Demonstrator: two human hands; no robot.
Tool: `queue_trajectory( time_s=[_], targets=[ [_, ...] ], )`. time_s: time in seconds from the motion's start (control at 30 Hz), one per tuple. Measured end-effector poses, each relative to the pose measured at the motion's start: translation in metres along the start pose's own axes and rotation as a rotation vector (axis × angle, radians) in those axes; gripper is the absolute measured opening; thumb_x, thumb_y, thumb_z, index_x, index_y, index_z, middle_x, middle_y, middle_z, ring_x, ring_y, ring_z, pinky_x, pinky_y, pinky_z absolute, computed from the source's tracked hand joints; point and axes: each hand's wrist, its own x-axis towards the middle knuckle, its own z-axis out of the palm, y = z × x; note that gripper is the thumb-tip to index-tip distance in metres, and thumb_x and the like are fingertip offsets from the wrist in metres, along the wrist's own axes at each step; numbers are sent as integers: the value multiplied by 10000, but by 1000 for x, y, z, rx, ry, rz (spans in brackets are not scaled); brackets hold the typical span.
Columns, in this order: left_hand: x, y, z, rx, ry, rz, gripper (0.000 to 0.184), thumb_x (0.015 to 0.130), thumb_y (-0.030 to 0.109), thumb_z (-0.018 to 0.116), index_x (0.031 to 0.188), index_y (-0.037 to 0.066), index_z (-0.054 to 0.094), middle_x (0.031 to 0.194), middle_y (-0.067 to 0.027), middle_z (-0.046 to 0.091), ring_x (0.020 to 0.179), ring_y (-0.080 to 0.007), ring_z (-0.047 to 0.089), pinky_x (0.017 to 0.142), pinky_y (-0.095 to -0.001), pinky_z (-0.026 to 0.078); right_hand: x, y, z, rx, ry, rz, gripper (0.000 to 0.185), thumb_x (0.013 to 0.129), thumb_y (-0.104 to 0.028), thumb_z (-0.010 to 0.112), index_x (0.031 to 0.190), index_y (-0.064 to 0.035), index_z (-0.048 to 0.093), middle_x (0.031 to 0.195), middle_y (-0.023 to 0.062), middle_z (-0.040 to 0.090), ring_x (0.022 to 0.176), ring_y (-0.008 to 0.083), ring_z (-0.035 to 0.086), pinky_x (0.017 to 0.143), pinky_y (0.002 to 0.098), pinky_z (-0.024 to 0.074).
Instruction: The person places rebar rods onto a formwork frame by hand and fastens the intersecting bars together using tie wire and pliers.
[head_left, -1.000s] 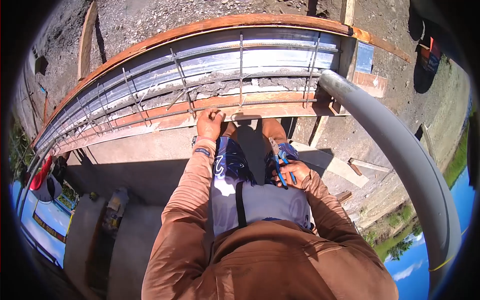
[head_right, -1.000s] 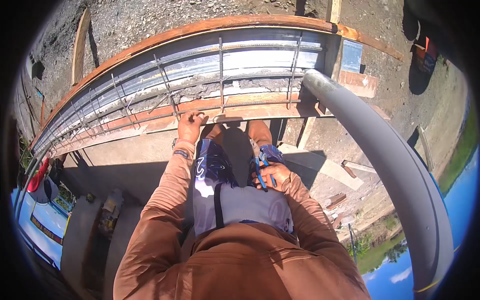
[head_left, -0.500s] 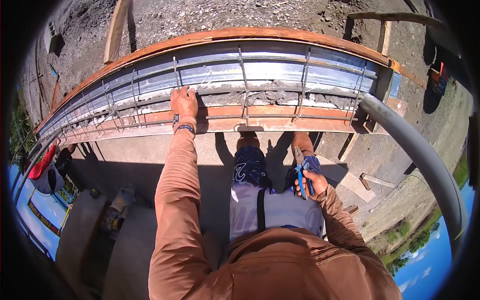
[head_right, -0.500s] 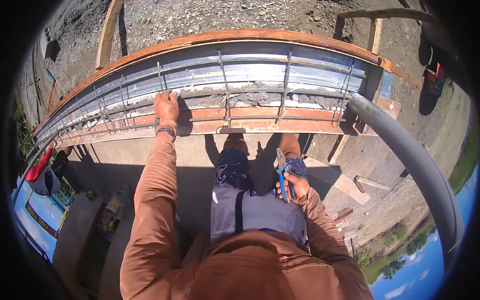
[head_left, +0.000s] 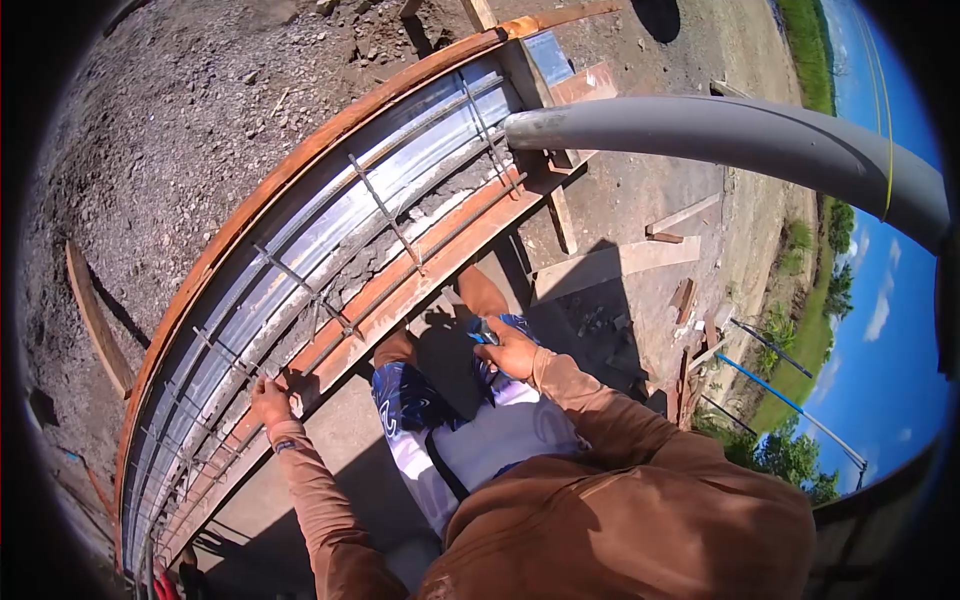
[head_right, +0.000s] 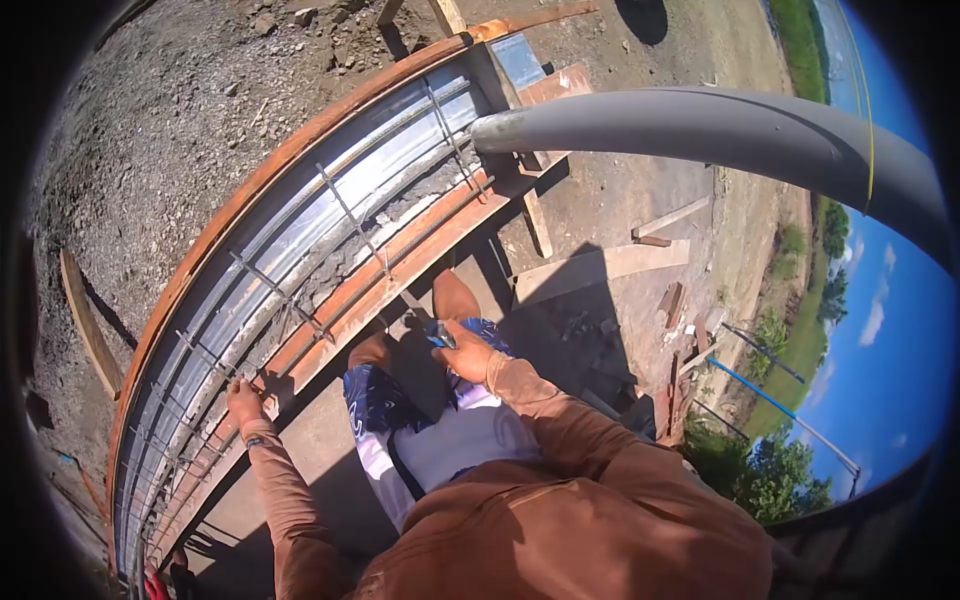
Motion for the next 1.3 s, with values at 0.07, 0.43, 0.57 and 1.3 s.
queue_trajectory(
  time_s=[0.07,0.43,0.57,1.3],
  targets=[
    [-66,2,10,-66,-336,15,114,853,98,522,858,15,600,577,0,486,441,-77,434,386,-223,318,-2,0,-21,-170,7,-17,430,766,-162,558,1144,-28,402,768,177,577,702,319,583,651,364,459],
    [-218,154,201,400,-757,1006,104,678,45,604,767,61,656,677,-96,566,666,-291,556,581,-364,432,14,-50,-94,-251,-174,-272,245,765,-130,648,971,-31,559,846,79,599,792,152,550,738,289,433],
    [-213,165,232,348,-799,1087,119,682,75,602,787,72,656,679,-95,564,634,-288,557,565,-367,428,18,-50,-126,-206,-176,-236,321,721,-147,691,993,-38,560,890,114,607,820,228,576,759,320,443],
    [-218,169,275,-629,-830,-618,199,882,133,482,998,-2,570,853,-102,605,787,-239,627,681,-329,525,63,-56,-142,521,-103,131,217,705,-26,664,887,-4,547,747,58,600,647,131,567,598,251,453]
  ],
)
